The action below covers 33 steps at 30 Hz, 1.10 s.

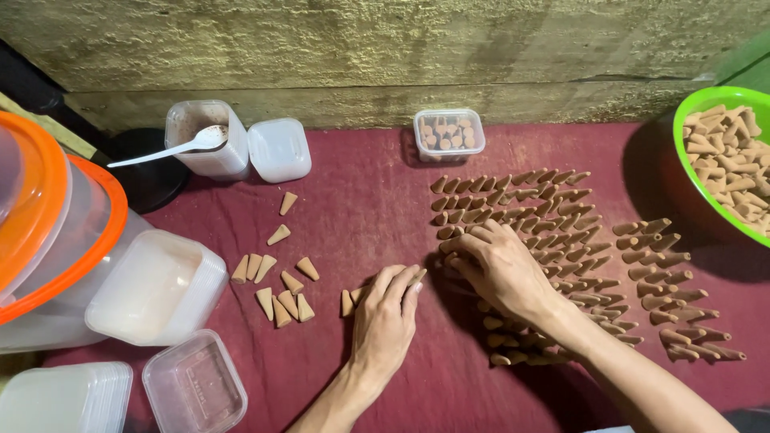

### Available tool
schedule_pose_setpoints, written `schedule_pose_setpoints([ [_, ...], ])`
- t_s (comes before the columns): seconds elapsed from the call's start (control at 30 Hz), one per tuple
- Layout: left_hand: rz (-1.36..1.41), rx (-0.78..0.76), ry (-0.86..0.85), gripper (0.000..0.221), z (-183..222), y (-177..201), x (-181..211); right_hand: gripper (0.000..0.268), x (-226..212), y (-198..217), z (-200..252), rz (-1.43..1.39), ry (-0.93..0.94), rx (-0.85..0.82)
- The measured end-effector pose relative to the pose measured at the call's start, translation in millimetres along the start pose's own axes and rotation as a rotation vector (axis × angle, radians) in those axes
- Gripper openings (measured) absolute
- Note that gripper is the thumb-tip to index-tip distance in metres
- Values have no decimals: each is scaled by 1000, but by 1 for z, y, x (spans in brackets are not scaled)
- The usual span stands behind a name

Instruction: Arranging incense cones into neat rows and then placing some into a small container.

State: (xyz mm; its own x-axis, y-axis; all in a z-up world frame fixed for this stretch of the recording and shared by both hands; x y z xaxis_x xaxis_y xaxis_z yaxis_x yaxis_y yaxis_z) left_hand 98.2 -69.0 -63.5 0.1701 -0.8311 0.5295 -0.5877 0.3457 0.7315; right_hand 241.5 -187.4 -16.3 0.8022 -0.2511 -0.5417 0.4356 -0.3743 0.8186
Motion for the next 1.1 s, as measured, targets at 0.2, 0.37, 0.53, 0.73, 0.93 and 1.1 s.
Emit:
schedule_pose_setpoints([
  [0.2,92,-45,15,26,1,-5,0,18,-6,1,-2,-17,45,11],
  [0.37,84,-42,6,25,0,-2,2,18,-4,0,-2,-4,30,0],
  [0.53,60,-28,-11,24,2,-2,3,19,-2,0,0,-14,29,-11],
  [0.73,59,-100,-2,29,6,-14,-3,25,14,2,7,23,-23,-8],
  [0.93,72,-101,-12,29,5,-12,0,24,22,4,19,64,-16,12],
  [1.1,272,-76,12,28,5,-5,7,20,-27,21,21,-181,67,18],
])
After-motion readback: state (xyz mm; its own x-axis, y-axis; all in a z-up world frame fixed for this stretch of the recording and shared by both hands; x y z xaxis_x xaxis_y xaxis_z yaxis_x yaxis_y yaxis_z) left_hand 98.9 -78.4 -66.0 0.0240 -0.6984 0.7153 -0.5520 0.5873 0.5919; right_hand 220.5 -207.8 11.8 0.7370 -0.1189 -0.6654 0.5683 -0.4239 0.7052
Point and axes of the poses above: each hand's wrist, its own z-axis away from the middle knuckle, its own y-axis out of the back of the hand, x = y × z, the point moved 5 cm from there along -z, towards the middle knuckle, and after that the axes turned 13 degrees about -z, right-handed, at the moved point
